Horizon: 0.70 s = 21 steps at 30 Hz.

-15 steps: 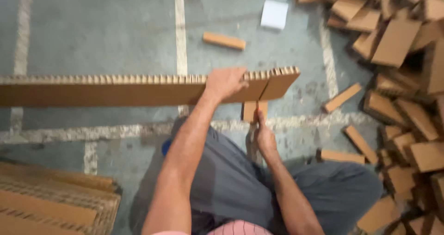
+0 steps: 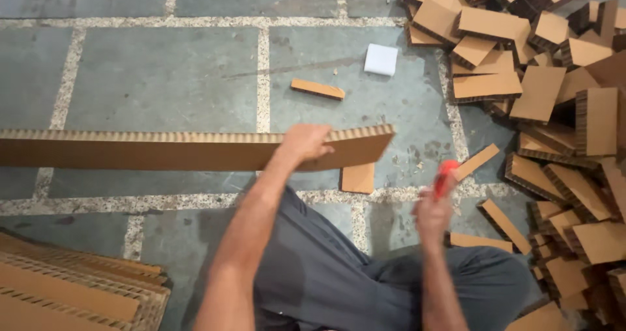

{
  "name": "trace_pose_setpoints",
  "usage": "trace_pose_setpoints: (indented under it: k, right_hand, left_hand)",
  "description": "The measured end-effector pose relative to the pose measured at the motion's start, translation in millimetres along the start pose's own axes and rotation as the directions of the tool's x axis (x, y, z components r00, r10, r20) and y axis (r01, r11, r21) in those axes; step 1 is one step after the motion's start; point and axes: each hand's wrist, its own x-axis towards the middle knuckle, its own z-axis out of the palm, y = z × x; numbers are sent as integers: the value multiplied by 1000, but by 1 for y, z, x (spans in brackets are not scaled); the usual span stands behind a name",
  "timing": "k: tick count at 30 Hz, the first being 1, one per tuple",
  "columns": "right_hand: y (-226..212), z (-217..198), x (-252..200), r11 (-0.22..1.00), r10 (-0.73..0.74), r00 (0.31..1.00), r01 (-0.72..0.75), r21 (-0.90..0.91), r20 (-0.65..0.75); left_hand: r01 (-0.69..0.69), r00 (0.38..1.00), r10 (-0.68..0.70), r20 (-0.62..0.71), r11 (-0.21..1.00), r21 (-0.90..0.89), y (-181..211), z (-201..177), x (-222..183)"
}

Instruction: The person cuts multiple pieces of thick honeycomb cardboard using a utility knife while sitting on the floor, placing the cut sections onto a pile.

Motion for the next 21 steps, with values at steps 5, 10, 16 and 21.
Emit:
trace_pose_setpoints:
  k: [5,10,16,21]
  right_hand:
    - [-37,66,-39,840,-386,894,443,-313,227]
    - [-47,81,-32,815,-407,869,485,-318,283]
    - [-45,87,-27,770,-401,873,486,-413,279]
    - [-47,88,-23,765,-459,843,535,-358,279]
  left_hand:
    - [-32,999,30,-39,998,-50,39,17,30]
    - [-79,995,74,-62,995,-66,33,10,38]
    - [-52,998,47,-44,993,-107,32,10,42]
    - [-55,998,53,-30,996,-74,29,9,47]
